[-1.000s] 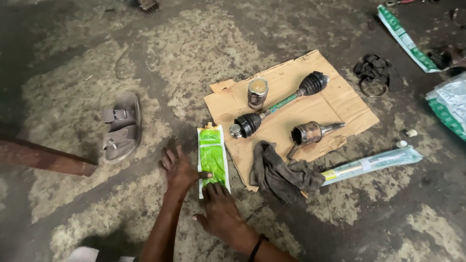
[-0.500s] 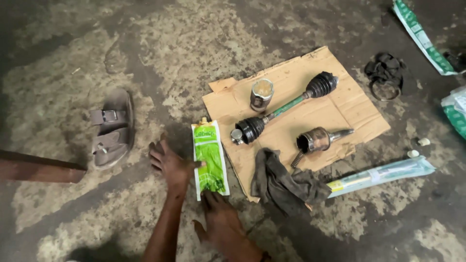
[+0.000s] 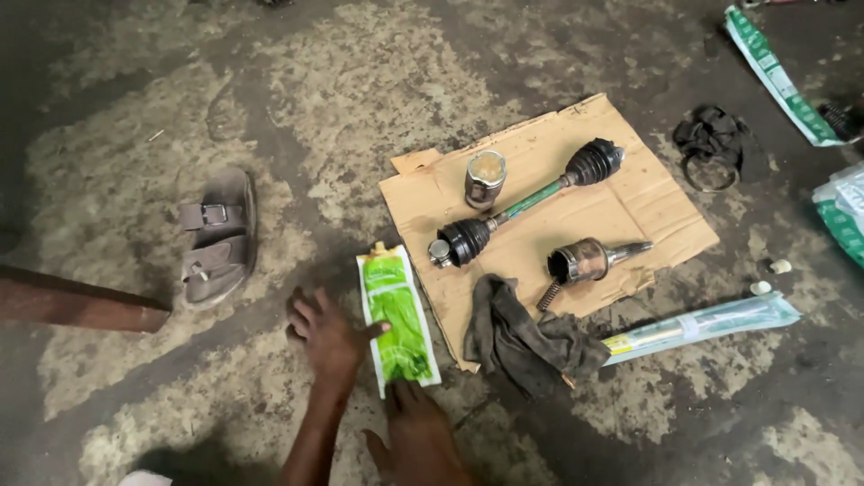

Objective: Applying grease to a CV axle joint and component.

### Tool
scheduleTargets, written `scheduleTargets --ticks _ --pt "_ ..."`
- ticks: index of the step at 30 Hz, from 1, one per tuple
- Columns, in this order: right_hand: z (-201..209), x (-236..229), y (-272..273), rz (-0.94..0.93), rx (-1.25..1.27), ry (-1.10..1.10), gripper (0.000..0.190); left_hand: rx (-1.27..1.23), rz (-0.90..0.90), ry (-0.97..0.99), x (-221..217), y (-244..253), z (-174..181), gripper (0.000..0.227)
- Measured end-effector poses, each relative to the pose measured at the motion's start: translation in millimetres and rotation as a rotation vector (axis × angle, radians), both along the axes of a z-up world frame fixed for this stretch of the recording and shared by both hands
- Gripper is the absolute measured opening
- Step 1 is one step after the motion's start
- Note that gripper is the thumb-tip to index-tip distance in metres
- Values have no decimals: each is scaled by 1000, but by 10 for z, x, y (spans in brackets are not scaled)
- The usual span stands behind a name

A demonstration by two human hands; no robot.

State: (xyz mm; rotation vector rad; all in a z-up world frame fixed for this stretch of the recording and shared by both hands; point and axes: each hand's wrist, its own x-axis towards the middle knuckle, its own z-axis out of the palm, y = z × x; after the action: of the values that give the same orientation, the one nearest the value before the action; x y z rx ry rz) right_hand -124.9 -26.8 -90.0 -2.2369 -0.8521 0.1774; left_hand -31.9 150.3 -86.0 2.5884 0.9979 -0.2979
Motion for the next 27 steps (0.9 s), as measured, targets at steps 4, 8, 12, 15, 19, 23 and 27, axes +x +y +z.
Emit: scheduleTargets --ticks 4,8,12,15,19,23,27 --pt "27 -35 -112 49 -172 135 55 85 -140 -85 -153 -314 69 139" --pt "104 82 -141 -76 -210 146 36 64 -87 -19 -229 -441 232 147" --pt "39 159 -161 -60 -58 -89 38 35 -44 -21 -252 -354 243 153" --pt "-458 74 -164 28 -25 -159 48 -43 51 217 -218 -261 437 144" --pt "-309 12 -204 46 -44 -176 55 84 120 -49 -336 166 153 135" --pt "-205 30 -84 30 -36 -155 56 150 -29 -356 -319 166 155 127" --pt "-151 4 -89 -6 -37 -160 54 -415 -137 -583 -274 -82 -152 91"
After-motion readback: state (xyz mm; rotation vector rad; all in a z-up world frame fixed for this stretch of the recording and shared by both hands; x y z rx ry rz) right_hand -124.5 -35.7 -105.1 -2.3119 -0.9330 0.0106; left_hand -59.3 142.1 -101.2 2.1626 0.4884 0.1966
